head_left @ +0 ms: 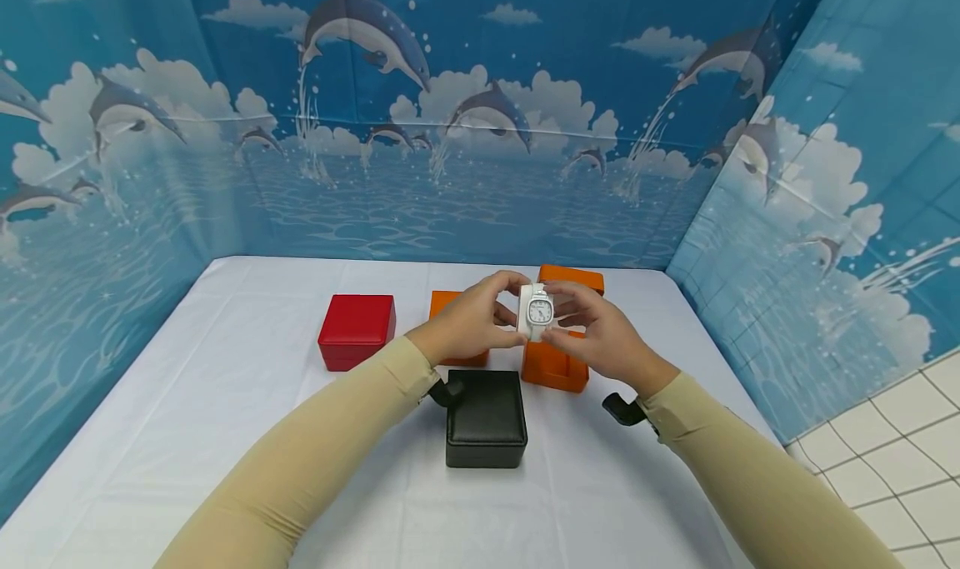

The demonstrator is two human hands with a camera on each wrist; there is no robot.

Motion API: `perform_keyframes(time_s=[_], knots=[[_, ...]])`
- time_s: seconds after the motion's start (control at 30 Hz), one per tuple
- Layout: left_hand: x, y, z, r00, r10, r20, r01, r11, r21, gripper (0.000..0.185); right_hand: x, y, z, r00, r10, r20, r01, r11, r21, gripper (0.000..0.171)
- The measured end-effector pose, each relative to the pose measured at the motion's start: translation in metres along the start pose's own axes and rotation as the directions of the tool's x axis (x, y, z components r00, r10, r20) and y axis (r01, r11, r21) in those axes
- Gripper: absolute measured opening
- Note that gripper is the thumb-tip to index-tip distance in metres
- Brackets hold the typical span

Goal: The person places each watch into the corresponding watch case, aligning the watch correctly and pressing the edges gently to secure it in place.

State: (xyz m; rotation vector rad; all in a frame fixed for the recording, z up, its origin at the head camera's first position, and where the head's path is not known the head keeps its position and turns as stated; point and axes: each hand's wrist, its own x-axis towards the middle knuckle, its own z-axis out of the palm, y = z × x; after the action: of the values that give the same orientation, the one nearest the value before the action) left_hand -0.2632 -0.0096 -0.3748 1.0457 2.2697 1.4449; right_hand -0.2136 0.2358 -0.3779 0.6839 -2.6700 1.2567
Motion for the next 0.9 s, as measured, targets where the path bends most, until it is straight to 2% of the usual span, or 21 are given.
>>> perform_keyframes(time_s=[0.27,0.6,0.9], knots=[[-0.0007,0.0002,0.0009,0.999,-0.041,-0.009,0.041,0.999,0.027,0.076,0.0010,0.0015,0.0024,1.000,0.003,-0.013,-0.003,1.000,0.014,0.061],[-0.0014,-0.0011,0.0014,1.000,-0.016,-0.008,0.016,0.998,0.062,0.075,-0.0010,-0.0003,0.0041,1.000,0.002,-0.027,-0.001,0.999,0.034,0.049],[-0.0016,0.0009,0.0009,1.000,-0.011,-0.004,0.011,0.996,0.085,0.072,-0.0004,-0.0016,0.0054,0.999,0.009,-0.037,-0.008,1.000,0.029,0.047]])
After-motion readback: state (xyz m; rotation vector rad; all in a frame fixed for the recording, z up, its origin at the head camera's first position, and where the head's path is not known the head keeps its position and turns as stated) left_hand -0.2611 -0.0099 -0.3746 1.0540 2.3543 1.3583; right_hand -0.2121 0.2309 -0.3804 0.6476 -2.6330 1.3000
